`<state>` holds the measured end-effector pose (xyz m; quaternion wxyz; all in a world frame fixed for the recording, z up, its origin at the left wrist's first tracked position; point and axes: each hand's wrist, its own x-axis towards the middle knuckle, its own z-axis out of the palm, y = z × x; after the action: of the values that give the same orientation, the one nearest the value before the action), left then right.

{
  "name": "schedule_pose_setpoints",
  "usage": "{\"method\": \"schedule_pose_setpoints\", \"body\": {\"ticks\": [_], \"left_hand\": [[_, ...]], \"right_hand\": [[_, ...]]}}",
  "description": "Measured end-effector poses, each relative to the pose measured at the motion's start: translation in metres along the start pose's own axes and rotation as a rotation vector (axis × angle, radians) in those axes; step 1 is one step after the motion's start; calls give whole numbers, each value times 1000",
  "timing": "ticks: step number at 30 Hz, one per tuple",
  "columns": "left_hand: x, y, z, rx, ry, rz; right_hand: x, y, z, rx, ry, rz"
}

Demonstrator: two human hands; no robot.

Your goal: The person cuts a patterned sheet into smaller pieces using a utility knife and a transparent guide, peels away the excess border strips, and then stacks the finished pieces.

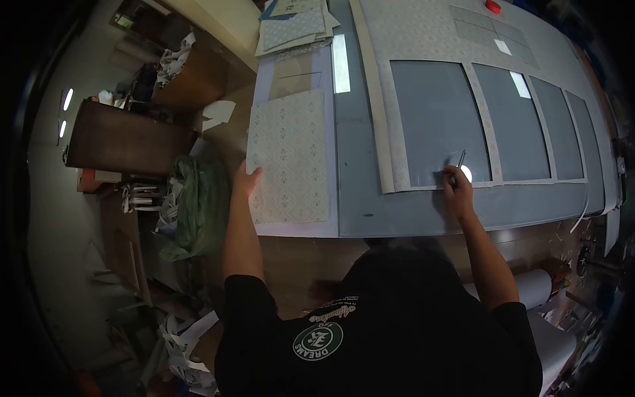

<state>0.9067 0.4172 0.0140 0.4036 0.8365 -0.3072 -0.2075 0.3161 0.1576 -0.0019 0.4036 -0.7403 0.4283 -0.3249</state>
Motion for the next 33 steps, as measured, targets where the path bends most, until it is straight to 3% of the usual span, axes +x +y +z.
{"method": "schedule_pose_setpoints", "body": {"ticks": [10,13,15,19,21,28,31,33], "left_hand": [[10,-2,4,151,-12,12],[1,12,9,430,78,-72],[-1,17,8,606,86,-273],[2,15,5,509,-4,-210],[0,16,20,752,131,-226],[6,6,16,659,110,-213],[-2,-5,15,582,149,-180],[-8,-12,19,391,227,-88]], "right_hand": [[1,-1,1,-46,24,-48],[-1,-4,0,22,1,20],[-2,-6,1,1,16,8],[0,-5,5,-46,60,-33],[-1,-4,7,-72,82,-56],[-2,-3,5,-161,54,21],[-2,-1,7,-150,84,-61],[-3,-3,9,-144,82,-65]]}}
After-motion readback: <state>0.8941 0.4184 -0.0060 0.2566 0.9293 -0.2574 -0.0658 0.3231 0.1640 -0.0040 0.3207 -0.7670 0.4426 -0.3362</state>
